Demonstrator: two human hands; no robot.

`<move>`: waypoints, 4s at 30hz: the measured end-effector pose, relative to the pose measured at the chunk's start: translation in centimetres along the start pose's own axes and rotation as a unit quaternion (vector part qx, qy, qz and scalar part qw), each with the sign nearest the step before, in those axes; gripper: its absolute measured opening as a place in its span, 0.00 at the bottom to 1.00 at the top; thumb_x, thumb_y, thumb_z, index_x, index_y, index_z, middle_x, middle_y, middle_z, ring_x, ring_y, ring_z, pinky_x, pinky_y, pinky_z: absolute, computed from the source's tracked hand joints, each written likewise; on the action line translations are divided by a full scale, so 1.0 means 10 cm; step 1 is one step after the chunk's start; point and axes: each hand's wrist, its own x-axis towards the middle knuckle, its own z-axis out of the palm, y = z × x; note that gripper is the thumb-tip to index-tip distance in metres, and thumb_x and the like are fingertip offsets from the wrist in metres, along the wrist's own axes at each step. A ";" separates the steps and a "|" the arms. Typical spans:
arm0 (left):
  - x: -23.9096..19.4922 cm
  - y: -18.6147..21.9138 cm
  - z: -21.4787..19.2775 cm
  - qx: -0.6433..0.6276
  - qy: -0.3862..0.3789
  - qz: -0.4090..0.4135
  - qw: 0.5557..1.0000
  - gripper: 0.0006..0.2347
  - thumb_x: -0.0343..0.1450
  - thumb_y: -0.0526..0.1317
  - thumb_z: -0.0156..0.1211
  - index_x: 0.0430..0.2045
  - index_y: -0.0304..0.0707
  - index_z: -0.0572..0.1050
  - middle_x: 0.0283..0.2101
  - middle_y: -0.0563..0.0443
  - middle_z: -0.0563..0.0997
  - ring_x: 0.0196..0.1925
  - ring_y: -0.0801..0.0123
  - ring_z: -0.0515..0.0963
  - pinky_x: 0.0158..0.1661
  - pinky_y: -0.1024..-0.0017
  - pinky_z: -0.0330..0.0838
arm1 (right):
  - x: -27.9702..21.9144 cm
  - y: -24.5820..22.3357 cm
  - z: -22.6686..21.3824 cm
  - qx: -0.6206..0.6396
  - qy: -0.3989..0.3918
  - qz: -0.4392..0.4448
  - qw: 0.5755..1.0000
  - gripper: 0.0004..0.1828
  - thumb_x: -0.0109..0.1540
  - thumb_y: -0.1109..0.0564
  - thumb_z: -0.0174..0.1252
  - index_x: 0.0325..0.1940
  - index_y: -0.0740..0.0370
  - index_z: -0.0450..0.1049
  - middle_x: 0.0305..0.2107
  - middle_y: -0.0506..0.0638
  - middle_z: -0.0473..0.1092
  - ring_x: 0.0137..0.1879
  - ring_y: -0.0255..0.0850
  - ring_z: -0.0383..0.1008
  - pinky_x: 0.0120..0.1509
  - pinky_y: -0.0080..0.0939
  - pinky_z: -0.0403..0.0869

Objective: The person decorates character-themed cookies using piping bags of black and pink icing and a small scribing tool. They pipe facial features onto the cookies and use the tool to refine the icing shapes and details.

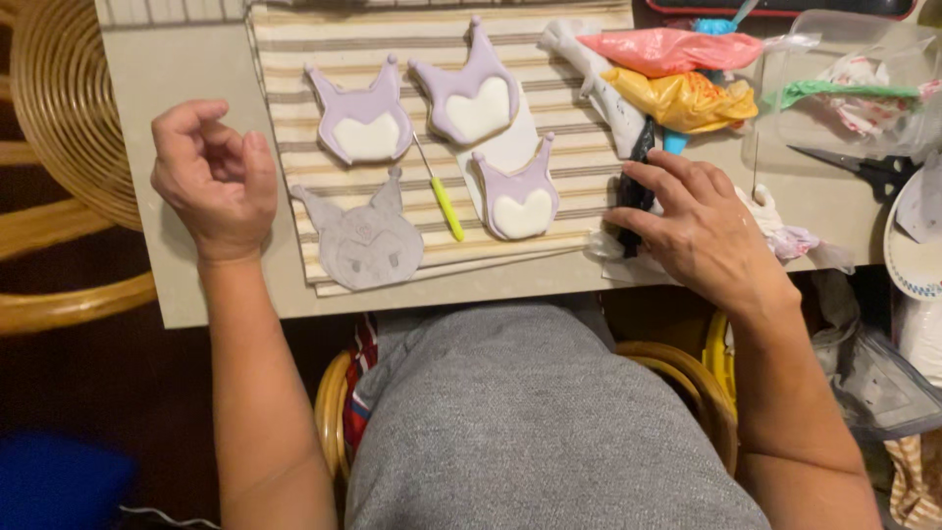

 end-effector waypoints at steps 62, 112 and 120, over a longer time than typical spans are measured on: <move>0.25 1.88 1.48 -0.092 -0.379 0.071 0.918 0.12 0.73 0.47 0.62 0.36 0.35 0.79 0.35 0.50 0.81 0.43 0.57 0.78 0.49 0.58 0.66 | 0.47 -0.16 0.72 0.831 0.374 0.074 0.405 0.26 0.75 0.34 0.40 0.41 0.58 0.65 0.29 0.53 0.67 0.36 0.49 0.72 0.47 0.47 0.71; 0.23 1.31 0.97 0.112 -0.345 0.226 0.904 0.41 0.61 0.59 0.74 0.64 0.33 0.65 0.53 0.42 0.72 0.60 0.55 0.64 0.58 0.55 0.52 | 0.29 -0.49 0.70 0.726 0.437 0.146 0.511 0.30 0.72 0.27 0.35 0.33 0.54 0.53 0.18 0.48 0.55 0.20 0.40 0.57 0.28 0.43 0.66; 0.58 0.42 0.25 0.131 -0.177 0.198 0.955 0.24 0.72 0.45 0.71 0.60 0.40 0.69 0.57 0.46 0.73 0.63 0.57 0.68 0.66 0.56 0.57 | 0.37 -0.54 0.69 0.718 0.432 0.131 0.530 0.31 0.72 0.27 0.33 0.32 0.54 0.52 0.17 0.48 0.53 0.18 0.40 0.55 0.25 0.42 0.63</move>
